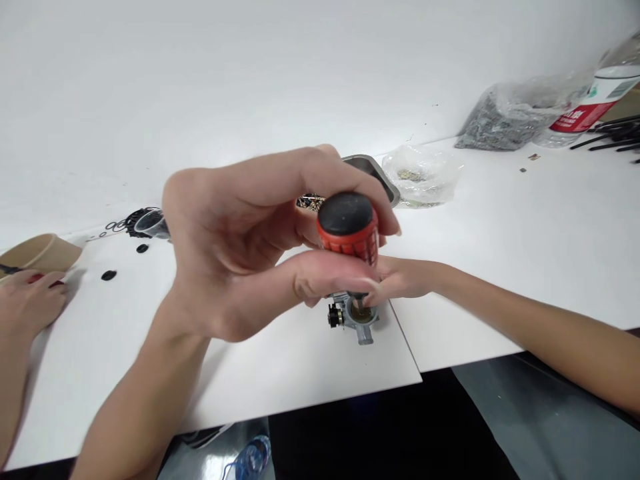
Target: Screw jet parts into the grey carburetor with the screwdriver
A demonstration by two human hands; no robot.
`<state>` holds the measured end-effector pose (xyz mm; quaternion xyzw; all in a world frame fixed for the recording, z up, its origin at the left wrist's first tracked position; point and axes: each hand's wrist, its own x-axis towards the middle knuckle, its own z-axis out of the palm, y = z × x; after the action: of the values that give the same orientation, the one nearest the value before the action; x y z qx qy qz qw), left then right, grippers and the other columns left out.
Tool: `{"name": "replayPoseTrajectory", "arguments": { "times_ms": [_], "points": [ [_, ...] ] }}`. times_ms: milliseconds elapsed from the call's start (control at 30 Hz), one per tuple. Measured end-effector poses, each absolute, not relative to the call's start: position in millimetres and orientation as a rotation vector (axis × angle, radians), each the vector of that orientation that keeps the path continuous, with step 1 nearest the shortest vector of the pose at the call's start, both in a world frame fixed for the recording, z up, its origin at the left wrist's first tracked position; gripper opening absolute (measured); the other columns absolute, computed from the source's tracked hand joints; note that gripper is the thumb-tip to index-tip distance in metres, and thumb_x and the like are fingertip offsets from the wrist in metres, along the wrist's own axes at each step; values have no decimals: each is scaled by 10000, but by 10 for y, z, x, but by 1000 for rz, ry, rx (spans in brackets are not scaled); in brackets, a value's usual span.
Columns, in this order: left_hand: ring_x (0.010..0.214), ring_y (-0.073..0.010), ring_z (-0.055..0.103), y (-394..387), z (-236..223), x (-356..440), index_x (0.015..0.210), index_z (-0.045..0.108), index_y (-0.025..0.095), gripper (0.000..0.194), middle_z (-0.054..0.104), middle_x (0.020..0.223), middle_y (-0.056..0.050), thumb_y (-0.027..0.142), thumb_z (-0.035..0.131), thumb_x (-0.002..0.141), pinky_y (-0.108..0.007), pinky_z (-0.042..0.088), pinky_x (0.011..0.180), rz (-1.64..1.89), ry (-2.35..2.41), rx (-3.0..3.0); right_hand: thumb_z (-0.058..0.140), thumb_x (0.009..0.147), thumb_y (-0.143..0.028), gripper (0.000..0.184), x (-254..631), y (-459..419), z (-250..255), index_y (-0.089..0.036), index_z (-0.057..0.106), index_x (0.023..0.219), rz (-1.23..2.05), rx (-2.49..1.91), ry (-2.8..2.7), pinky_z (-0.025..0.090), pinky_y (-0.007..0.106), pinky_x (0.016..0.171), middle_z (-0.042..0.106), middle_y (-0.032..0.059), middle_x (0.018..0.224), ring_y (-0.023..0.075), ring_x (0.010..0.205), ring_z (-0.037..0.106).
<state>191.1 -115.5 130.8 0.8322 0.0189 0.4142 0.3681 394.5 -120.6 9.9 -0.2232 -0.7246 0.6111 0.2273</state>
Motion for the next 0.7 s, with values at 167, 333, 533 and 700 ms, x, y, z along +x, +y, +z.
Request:
{"name": "replayPoseTrajectory", "arguments": {
  "times_ms": [167, 333, 533, 700],
  "points": [
    [796, -309, 686, -1279, 1390, 1950, 1208, 636, 468, 520, 723, 956, -12, 355, 773, 719, -453, 591, 511, 1052, 97, 2138, 645, 813, -248, 430, 3951, -1205, 117, -144, 603, 1228, 1698, -630, -2017, 473, 342, 987, 559, 118, 1290, 213, 1144, 562],
    [762, -276, 699, -1247, 1361, 1962, 1160, 664, 434, 470, 733, 963, 0, 265, 785, 739, -393, 589, 474, 1166, 152, 2205, 610, 825, -198, 369, 3943, -1220, 150, -147, 613, 1190, 1753, -573, -1974, 436, 364, 1072, 561, 114, 1320, 211, 1226, 548],
    [518, -165, 685, -1049, 1601, 2061, 1198, 641, 267, 364, 560, 491, 87, 161, 632, 849, -236, 507, 388, 699, -38, 2480, 613, 818, -190, 346, 3935, -1217, 135, -147, 614, 1161, 1771, -570, -1939, 473, 343, 1028, 564, 111, 1306, 201, 1179, 576],
    [245, -92, 415, -1229, 1807, 2289, 1218, 648, 267, 425, 589, 492, 94, 283, 747, 805, -257, 337, 264, 916, 204, 2419, 670, 811, -198, 349, 3940, -1190, 106, -173, 626, 1157, 1680, -622, -2005, 482, 338, 1018, 574, 88, 1248, 205, 1144, 575]
  ]
}}
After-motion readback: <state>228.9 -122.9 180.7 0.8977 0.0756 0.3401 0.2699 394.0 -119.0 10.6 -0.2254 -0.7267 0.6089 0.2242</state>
